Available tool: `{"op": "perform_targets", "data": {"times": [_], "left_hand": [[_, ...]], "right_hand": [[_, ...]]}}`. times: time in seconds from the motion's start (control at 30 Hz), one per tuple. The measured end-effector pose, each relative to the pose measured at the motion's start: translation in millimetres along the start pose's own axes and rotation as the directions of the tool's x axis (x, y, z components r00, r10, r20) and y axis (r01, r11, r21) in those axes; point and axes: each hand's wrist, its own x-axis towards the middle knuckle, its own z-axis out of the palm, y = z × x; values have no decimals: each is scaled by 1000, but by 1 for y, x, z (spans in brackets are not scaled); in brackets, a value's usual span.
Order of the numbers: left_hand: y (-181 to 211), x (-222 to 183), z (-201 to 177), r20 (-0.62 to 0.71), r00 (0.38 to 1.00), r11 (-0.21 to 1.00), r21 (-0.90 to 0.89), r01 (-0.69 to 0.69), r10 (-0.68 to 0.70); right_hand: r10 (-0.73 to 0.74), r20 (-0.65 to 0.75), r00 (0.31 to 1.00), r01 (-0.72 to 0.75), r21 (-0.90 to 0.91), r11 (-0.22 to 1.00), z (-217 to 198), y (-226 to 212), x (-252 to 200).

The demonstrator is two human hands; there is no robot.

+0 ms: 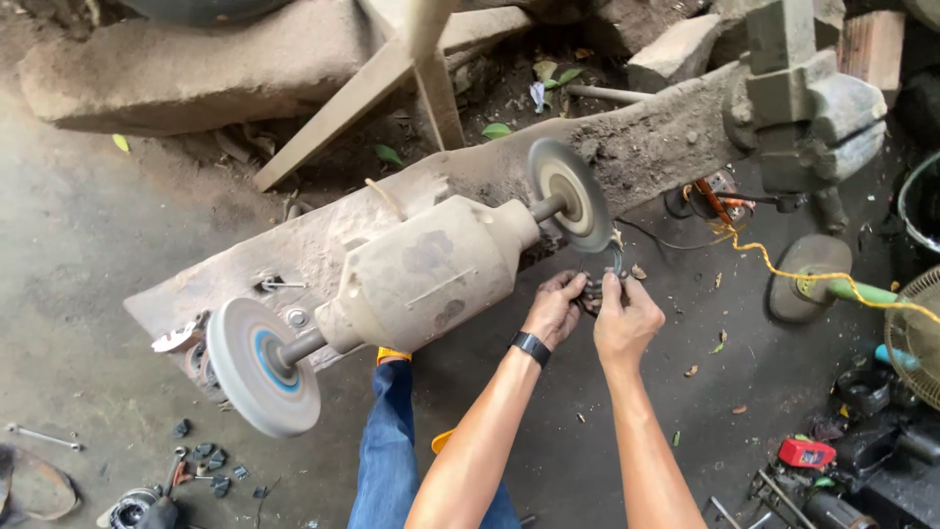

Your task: Cleaning and grinding motorcycle brake shoes and a metal component using a bench grinder.

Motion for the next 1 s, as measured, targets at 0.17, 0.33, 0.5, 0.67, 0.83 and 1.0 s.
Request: {"op": "perform_targets", "data": {"times": [0.17, 0.33, 0.5, 0.67, 0.83, 1.0], "left_hand": [[-8, -7, 2, 15, 999, 985, -169, 31, -29], [-17, -16, 2, -70, 996, 980, -196, 32, -47], [-25, -12, -6, -86, 996, 980, -197, 16, -33], [-24, -10, -2, -118, 993, 993, -114, -24, 10], [-27, -12, 6, -220, 975, 989, -146, -28, -5], [-18, -23, 17, -240, 970, 981, -180, -76, 31]], "right_hand": [[-125, -11, 992, 121, -178, 977, 0, -2, -1], [-98, 77, 992, 109, -155, 982, -4, -1, 1], [-52, 67, 996, 61, -140, 988, -5, 13, 1], [-21, 104, 994, 25, -46, 999, -5, 0, 12], [25, 146, 989, -7, -129, 992, -7, 16, 18], [115, 187, 976, -97, -103, 990, -6, 13, 23]]}}
